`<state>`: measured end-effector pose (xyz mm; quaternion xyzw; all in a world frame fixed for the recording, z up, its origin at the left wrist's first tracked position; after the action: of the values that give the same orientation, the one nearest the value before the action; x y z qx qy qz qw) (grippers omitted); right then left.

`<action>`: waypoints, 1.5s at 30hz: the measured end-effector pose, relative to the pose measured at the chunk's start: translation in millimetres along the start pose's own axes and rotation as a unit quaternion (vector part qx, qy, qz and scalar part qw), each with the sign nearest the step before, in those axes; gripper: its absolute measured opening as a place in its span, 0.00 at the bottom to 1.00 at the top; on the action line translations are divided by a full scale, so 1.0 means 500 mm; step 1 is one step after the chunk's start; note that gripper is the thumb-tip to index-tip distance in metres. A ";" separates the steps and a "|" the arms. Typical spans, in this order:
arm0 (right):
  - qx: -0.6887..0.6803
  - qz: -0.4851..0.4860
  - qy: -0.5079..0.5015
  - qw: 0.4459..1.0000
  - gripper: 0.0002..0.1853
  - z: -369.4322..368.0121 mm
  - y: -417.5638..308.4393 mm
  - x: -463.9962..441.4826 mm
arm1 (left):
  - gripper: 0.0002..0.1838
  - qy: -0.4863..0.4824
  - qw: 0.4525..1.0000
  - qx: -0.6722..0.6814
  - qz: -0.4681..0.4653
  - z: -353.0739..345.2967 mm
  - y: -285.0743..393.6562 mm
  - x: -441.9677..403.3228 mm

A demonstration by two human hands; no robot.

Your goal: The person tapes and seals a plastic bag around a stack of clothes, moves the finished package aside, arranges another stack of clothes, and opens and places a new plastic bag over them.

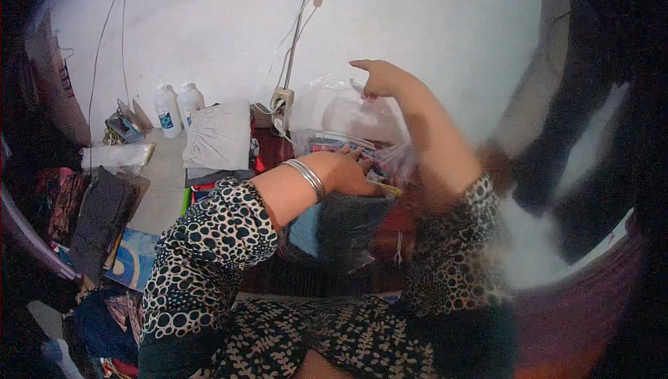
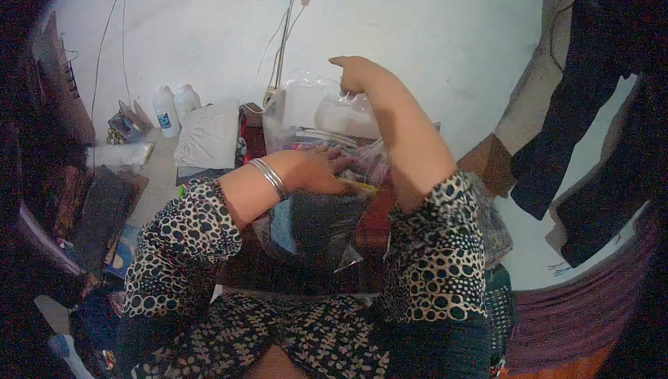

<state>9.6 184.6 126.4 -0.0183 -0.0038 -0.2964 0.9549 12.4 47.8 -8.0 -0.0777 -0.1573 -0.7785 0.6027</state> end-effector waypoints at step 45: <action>-0.075 0.144 0.221 0.962 0.29 -0.260 -0.213 0.377 | 0.40 0.233 0.969 0.023 0.084 -0.097 0.057 0.232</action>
<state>104.3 -14.8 3.6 -0.0240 0.2324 -0.1517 0.9604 12.7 -81.0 -13.3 0.1072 -0.0234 -0.7180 0.6873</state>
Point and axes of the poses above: each hand's wrist, its own x-axis away from the middle knuckle, its own z-axis out of the back of the hand, y = z × x, the point moved 5 cm from there along -x, towards the middle knuckle, and after that the axes turned 9 degrees about -y, right-handed, at the moved point
